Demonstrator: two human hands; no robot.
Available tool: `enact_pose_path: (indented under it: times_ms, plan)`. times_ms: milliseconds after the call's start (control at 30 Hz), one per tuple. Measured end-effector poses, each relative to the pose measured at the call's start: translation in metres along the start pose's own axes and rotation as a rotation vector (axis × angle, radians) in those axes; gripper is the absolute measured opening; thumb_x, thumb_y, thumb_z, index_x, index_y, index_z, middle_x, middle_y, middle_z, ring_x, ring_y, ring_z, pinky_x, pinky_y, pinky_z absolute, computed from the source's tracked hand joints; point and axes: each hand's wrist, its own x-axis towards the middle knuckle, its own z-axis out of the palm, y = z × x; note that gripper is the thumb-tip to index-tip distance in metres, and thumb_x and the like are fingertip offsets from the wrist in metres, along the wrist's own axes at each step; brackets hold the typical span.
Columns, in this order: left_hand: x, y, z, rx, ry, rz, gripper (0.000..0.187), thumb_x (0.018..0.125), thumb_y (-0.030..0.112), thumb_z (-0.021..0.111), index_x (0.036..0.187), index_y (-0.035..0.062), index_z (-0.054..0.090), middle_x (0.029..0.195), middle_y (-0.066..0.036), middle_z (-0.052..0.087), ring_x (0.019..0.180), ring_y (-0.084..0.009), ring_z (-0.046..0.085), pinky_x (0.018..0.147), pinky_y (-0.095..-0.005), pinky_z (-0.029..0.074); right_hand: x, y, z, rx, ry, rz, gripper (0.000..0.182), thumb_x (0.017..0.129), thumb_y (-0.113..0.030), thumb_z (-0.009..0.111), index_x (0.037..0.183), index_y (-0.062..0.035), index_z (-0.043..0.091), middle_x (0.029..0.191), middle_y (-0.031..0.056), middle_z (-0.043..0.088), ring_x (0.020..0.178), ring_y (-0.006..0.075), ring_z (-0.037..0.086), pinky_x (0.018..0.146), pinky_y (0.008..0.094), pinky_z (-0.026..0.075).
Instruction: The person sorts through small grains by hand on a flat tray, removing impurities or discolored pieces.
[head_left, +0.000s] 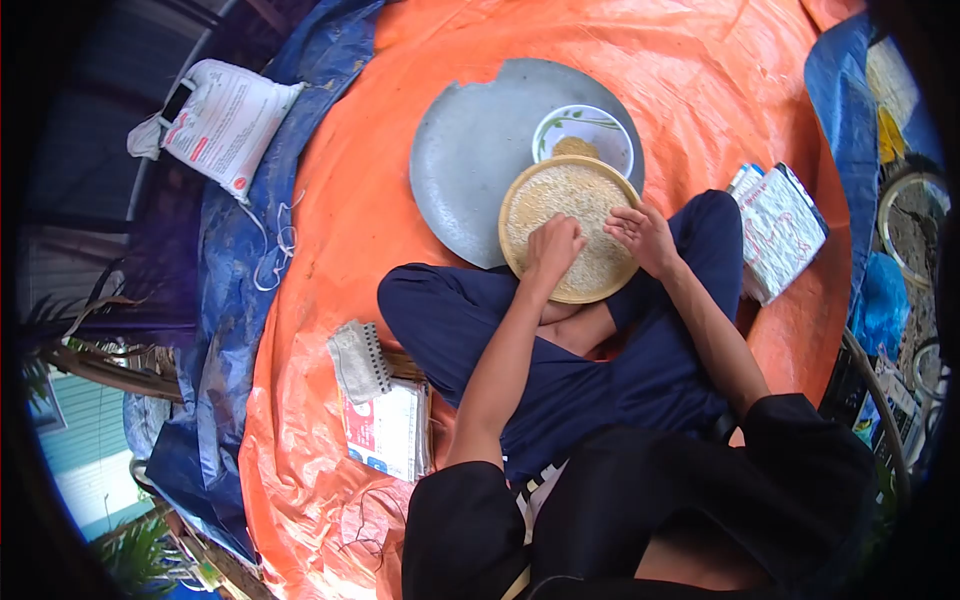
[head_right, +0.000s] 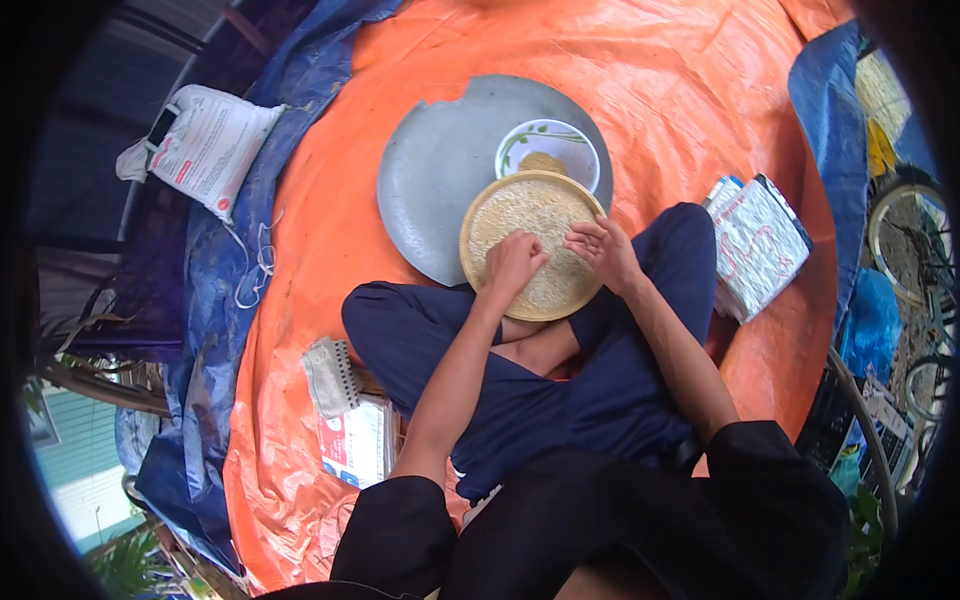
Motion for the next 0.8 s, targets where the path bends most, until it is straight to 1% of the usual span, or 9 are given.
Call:
enact_pose_path:
  times_ms: [33, 133, 233, 267, 367, 467, 667, 800]
  plan:
    - [-0.001, 0.004, -0.004, 0.025, -0.028, -0.008, 0.016, 0.073, 0.017, 0.073, 0.081, 0.0055, 0.065, 0.088, -0.014, 0.062, 0.082, -0.0334, 0.063, 0.072, -0.0427, 0.05, -0.003, -0.002, 0.005, -0.016, 0.001, 0.006, 0.049, 0.096, -0.037, 0.042, 0.111, 0.0083, 0.054, 0.101, 0.017, 0.063, 0.099, 0.0265, 0.062, 0.092, 0.0311, 0.049]
    - [0.0, 0.002, 0.001, 0.027, -0.005, 0.021, 0.014, 0.074, 0.014, 0.072, 0.079, 0.0031, 0.065, 0.087, -0.017, 0.061, 0.082, -0.0352, 0.063, 0.072, -0.0437, 0.049, -0.001, 0.0, 0.004, -0.033, -0.01, 0.028, 0.05, 0.096, -0.038, 0.042, 0.111, 0.0082, 0.054, 0.1, 0.0172, 0.063, 0.097, 0.0262, 0.063, 0.09, 0.0301, 0.05]
    - [0.0, -0.003, 0.007, 0.079, 0.005, 0.063, 0.015, 0.077, 0.016, 0.07, 0.082, 0.0033, 0.064, 0.086, -0.015, 0.061, 0.081, -0.035, 0.062, 0.072, -0.0436, 0.049, 0.0, 0.001, 0.003, -0.051, -0.028, 0.03, 0.049, 0.096, -0.037, 0.042, 0.111, 0.0082, 0.054, 0.1, 0.0174, 0.063, 0.097, 0.0262, 0.063, 0.09, 0.0302, 0.05]
    - [0.001, -0.005, 0.009, 0.092, -0.005, 0.08, 0.013, 0.079, 0.015, 0.068, 0.081, 0.0029, 0.063, 0.088, -0.016, 0.061, 0.082, -0.0359, 0.062, 0.072, -0.0444, 0.049, 0.0, 0.001, 0.004, -0.043, -0.025, 0.036, 0.049, 0.096, -0.037, 0.043, 0.111, 0.0083, 0.054, 0.1, 0.0174, 0.063, 0.097, 0.0261, 0.063, 0.089, 0.0301, 0.051]
    - [0.002, -0.007, 0.011, 0.067, -0.001, 0.082, 0.013, 0.079, 0.015, 0.067, 0.08, 0.0026, 0.063, 0.088, -0.016, 0.061, 0.082, -0.0362, 0.062, 0.072, -0.0447, 0.048, 0.001, 0.001, 0.003, -0.039, -0.035, 0.04, 0.049, 0.096, -0.037, 0.042, 0.111, 0.0083, 0.054, 0.099, 0.0173, 0.063, 0.096, 0.0262, 0.063, 0.089, 0.0303, 0.051]
    - [0.002, -0.005, 0.006, 0.02, -0.004, 0.064, 0.015, 0.078, 0.012, 0.068, 0.079, -0.0011, 0.061, 0.088, -0.02, 0.061, 0.083, -0.0373, 0.062, 0.073, -0.0452, 0.049, 0.001, 0.001, 0.002, -0.044, -0.032, 0.034, 0.049, 0.096, -0.037, 0.042, 0.111, 0.0083, 0.054, 0.099, 0.0172, 0.063, 0.095, 0.0262, 0.064, 0.088, 0.03, 0.051]
    - [0.001, -0.003, -0.001, 0.013, -0.03, 0.063, 0.014, 0.077, 0.012, 0.068, 0.078, -0.0005, 0.062, 0.086, -0.02, 0.061, 0.082, -0.0374, 0.062, 0.073, -0.0447, 0.049, 0.0, 0.001, 0.005, -0.059, -0.041, 0.039, 0.049, 0.096, -0.037, 0.043, 0.111, 0.0084, 0.055, 0.099, 0.0168, 0.063, 0.095, 0.0255, 0.064, 0.088, 0.0294, 0.051]
    - [0.003, -0.006, 0.004, 0.051, -0.024, 0.105, 0.013, 0.076, 0.011, 0.067, 0.077, -0.0008, 0.062, 0.084, -0.02, 0.061, 0.082, -0.0374, 0.062, 0.072, -0.0449, 0.049, 0.0, 0.001, 0.005, -0.068, -0.038, 0.039, 0.05, 0.096, -0.037, 0.042, 0.111, 0.0085, 0.055, 0.099, 0.0167, 0.063, 0.095, 0.0252, 0.063, 0.088, 0.0295, 0.051]
